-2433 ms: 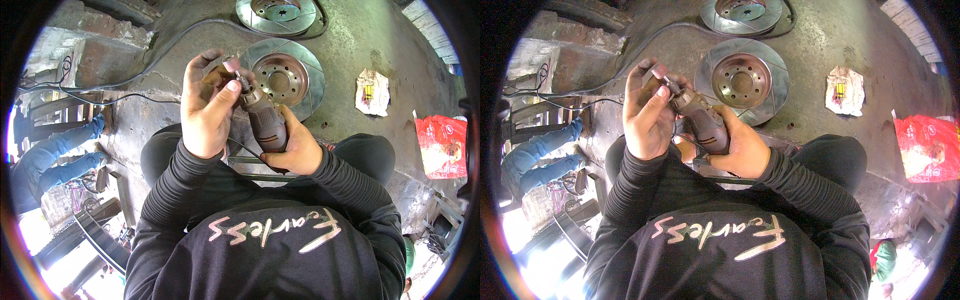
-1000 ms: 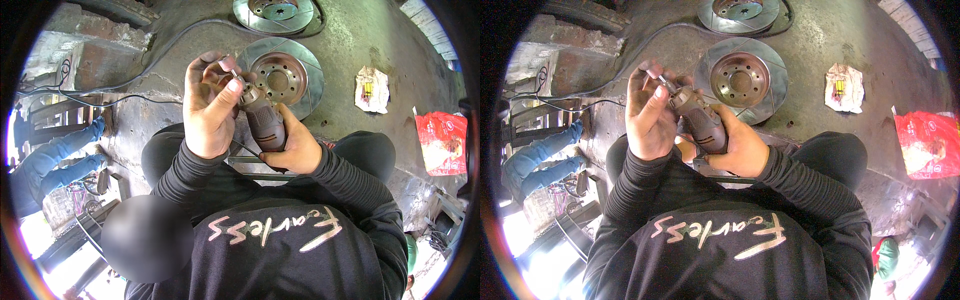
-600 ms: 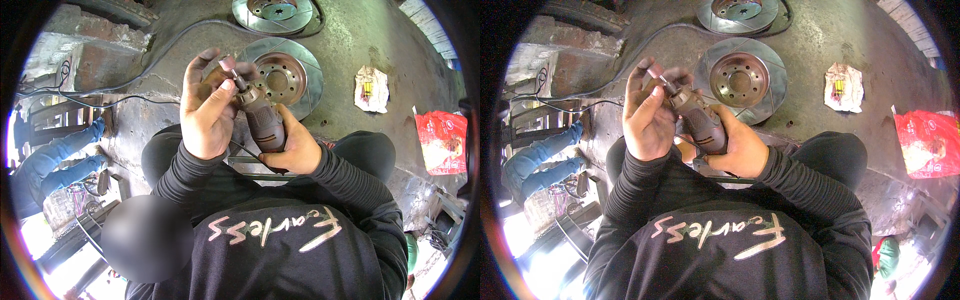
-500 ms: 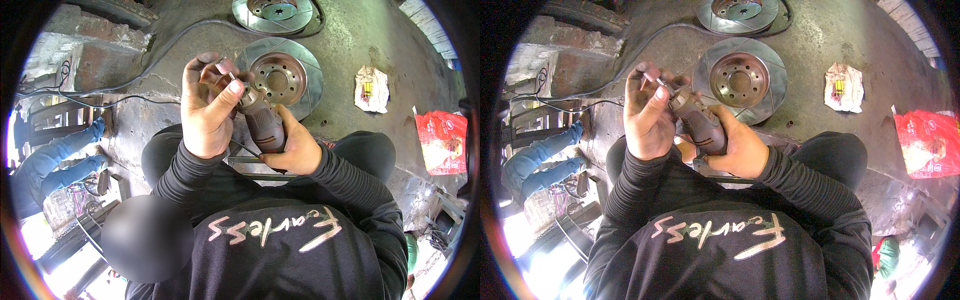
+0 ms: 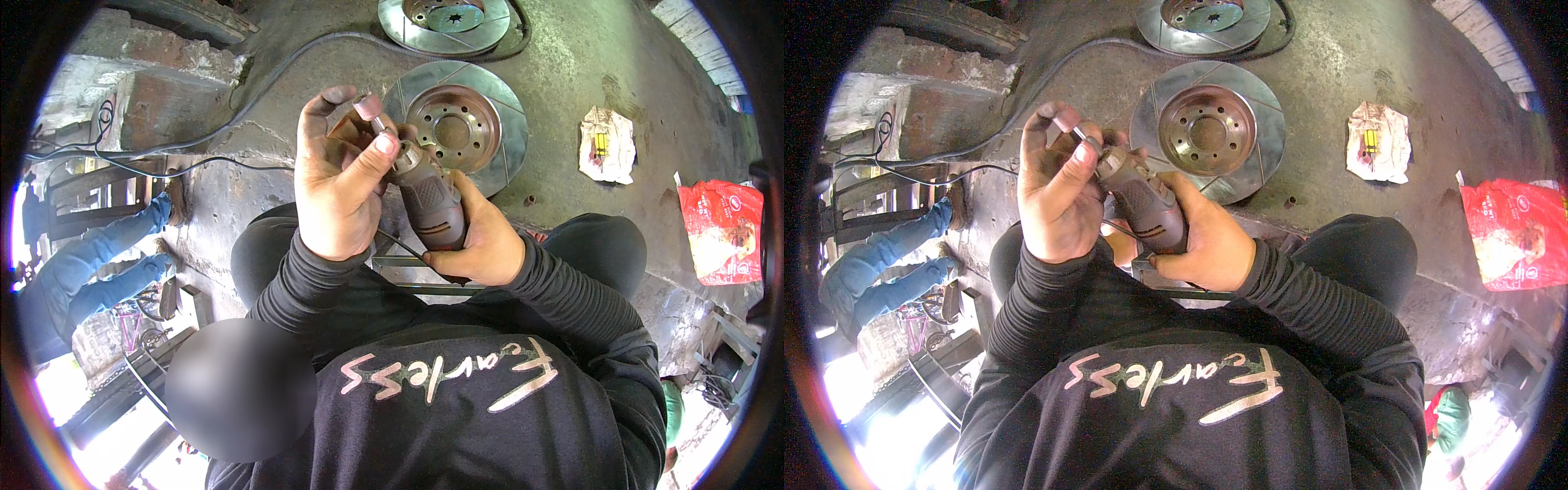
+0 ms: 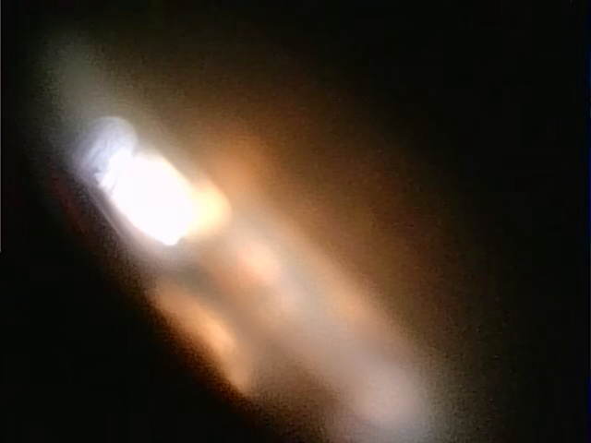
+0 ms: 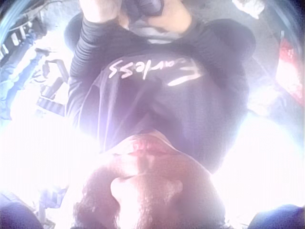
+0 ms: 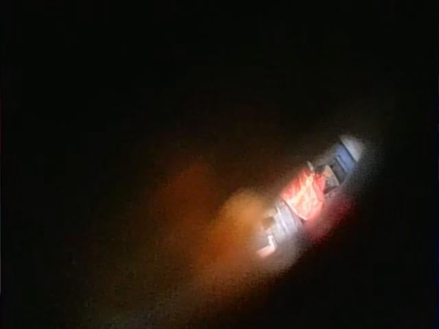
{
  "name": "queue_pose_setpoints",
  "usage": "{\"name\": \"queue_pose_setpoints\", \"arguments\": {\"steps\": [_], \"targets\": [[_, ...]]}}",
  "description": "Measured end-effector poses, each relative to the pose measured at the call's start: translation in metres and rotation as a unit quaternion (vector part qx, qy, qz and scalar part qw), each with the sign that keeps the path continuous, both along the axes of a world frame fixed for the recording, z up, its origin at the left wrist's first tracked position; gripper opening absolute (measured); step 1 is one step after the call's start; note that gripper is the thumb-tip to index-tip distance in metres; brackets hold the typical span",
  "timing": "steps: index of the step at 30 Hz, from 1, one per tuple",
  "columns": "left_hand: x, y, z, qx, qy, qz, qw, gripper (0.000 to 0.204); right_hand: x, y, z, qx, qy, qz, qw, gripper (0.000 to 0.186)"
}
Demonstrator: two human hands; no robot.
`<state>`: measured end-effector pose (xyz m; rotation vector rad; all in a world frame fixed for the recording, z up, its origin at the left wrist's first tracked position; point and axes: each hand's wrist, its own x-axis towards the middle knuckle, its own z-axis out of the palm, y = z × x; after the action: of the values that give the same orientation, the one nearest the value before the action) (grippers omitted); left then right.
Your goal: The person sits on the floor and uses a screwdriver to disassemble a small cylindrical metal part. They then use a rotary tool to grind or polish the interior of the part before reassembling it with the screwdriver.
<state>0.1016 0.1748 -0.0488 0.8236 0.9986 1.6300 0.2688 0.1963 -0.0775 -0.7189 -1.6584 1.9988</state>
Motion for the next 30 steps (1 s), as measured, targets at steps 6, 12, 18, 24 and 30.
{"name": "queue_pose_setpoints", "arguments": {"steps": [6,12,18,24,30], "targets": [[0.002,0.002,0.012,-0.007,-0.063,-0.007,0.998,0.047,0.000,-0.002,-0.002,-0.007,0.000,-0.005,1.000,0.072],[0.000,0.000,0.000,0.004,-0.011,0.010,1.000,0.047,-0.001,-0.001,0.005,-0.031,-0.001,0.002,1.000,0.075],[0.007,0.003,0.021,-0.024,-0.133,0.007,0.991,0.051,0.000,-0.001,-0.006,-0.002,0.012,-0.006,1.000,0.075],[0.002,0.002,0.004,-0.021,-0.041,0.033,0.998,0.055,-0.001,-0.001,0.008,-0.016,-0.002,-0.007,1.000,0.075],[0.002,0.004,0.014,-0.044,0.009,0.047,0.998,0.059,0.000,-0.004,-0.008,-0.005,0.036,0.009,0.999,0.077]]}}
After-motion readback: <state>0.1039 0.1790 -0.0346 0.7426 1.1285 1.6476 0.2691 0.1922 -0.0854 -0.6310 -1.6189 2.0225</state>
